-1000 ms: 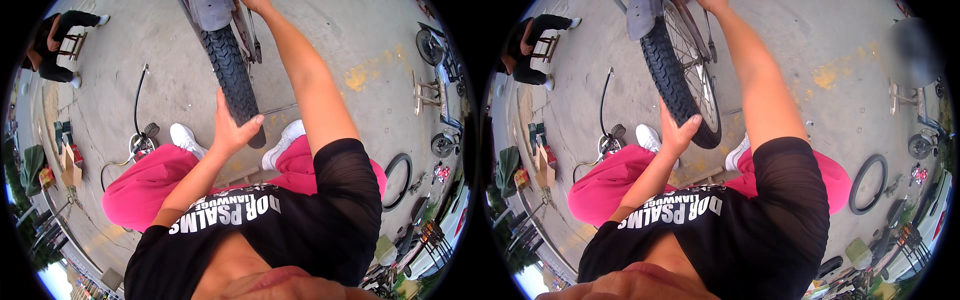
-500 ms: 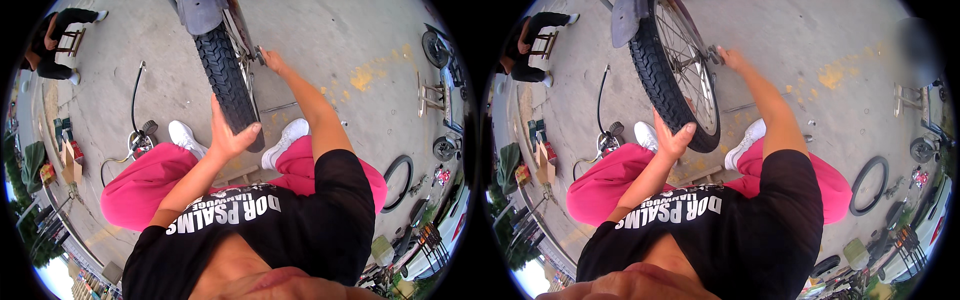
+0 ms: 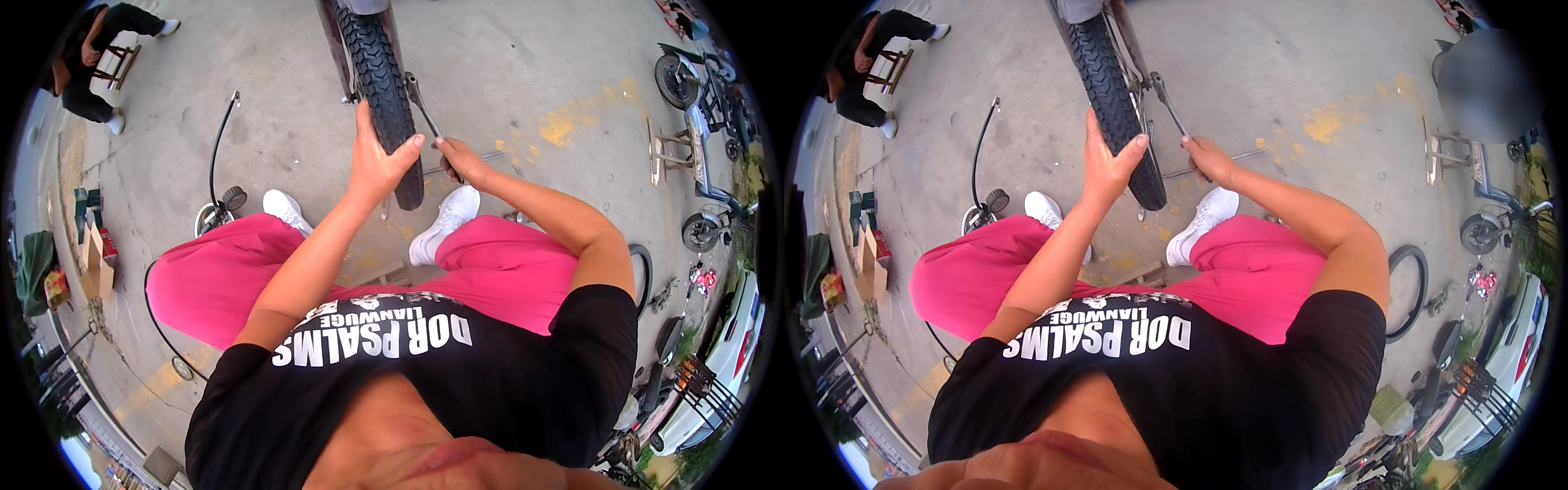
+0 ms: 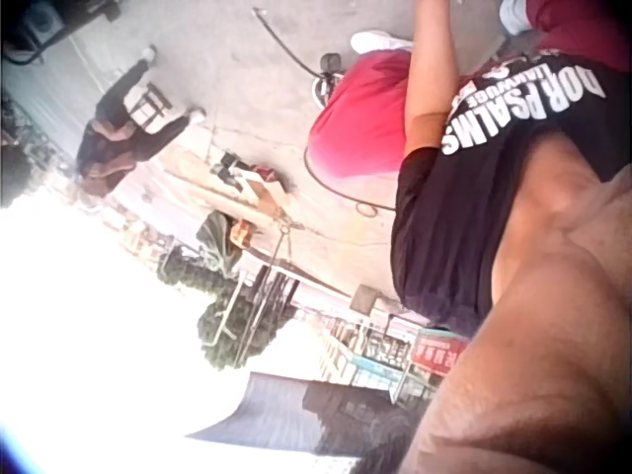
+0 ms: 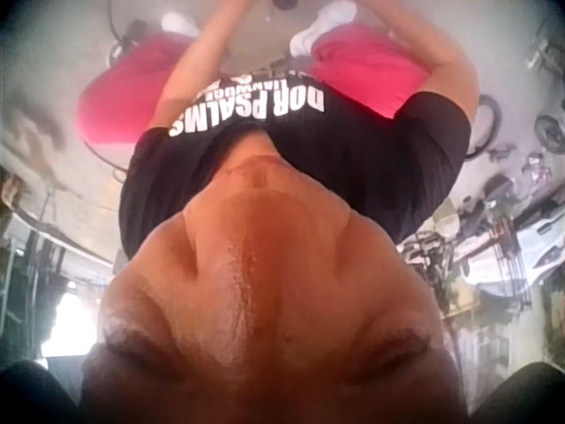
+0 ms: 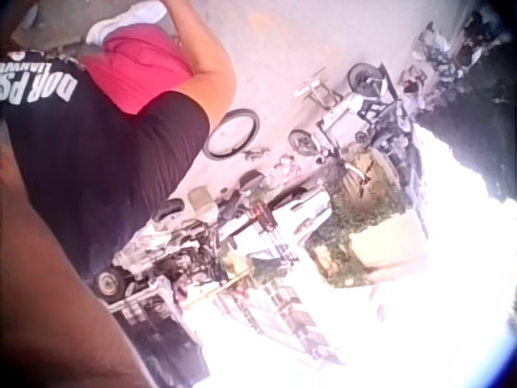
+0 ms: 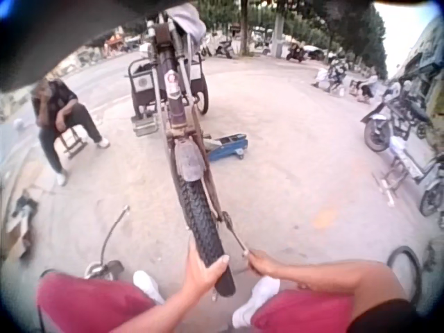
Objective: The person sits on the ground and uses a wrench to tighten the axle nuts on a bicycle wheel. They rotate the wheel and repeatedly adjust the nuts on both sides to secure the wheel in place.
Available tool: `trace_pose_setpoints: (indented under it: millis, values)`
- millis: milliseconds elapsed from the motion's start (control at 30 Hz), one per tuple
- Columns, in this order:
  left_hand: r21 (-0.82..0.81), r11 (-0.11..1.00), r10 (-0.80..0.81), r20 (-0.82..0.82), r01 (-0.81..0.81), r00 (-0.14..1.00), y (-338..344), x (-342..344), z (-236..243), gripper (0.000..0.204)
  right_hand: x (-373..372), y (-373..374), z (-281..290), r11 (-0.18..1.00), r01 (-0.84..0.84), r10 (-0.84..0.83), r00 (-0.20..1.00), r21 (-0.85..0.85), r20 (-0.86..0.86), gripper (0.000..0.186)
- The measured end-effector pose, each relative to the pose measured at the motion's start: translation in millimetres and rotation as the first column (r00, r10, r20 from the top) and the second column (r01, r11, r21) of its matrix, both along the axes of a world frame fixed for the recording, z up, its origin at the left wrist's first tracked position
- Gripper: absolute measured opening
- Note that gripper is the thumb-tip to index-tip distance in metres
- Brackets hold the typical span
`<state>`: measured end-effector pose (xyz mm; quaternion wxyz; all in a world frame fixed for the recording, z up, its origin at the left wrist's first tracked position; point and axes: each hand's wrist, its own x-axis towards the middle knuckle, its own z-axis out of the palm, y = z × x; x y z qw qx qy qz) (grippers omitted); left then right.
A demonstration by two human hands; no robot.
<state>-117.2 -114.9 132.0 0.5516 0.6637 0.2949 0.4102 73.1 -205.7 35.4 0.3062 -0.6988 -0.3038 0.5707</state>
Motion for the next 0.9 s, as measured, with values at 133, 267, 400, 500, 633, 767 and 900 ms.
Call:
trace_pose_setpoints:
  millis: [133,267,400,500,633,767,900]
  values:
    - [0.028,1.000,0.001,-0.013,-0.001,1.000,0.2,1.2,3.6,0.070,-7.2,6.3,50.2,0.998,0.006,0.001,0.991,-0.055,0.137,0.032]
    - [0.017,1.000,-0.024,0.001,0.024,1.000,0.3,0.9,7.4,0.068,0.8,30.0,87.5,0.972,-0.065,0.104,0.981,-0.227,0.165,0.028]
    - [-0.032,0.999,-0.032,0.002,0.032,0.999,0.7,-1.2,8.2,0.068,1.2,56.6,131.2,0.922,-0.127,0.205,0.961,-0.366,0.184,0.025]
    - [-0.003,1.000,-0.018,-0.022,0.018,1.000,-0.4,0.0,2.2,0.069,9.6,69.5,145.7,0.905,-0.159,0.235,0.960,-0.394,0.152,0.021]
    - [-0.022,0.999,-0.026,-0.024,0.025,0.999,-2.5,3.0,4.0,0.071,23.7,93.6,160.6,0.875,-0.180,0.256,0.960,-0.450,0.113,0.013]
    - [-0.038,0.999,-0.021,-0.017,0.020,1.000,-1.6,2.1,0.7,0.070,16.2,89.5,170.4,0.938,-0.129,0.174,0.978,-0.323,0.116,0.021]
    - [-0.040,0.999,-0.017,0.039,0.018,0.999,-1.1,2.9,1.5,0.066,3.4,58.2,157.6,0.992,0.122,-0.122,0.991,0.014,0.047,0.036]
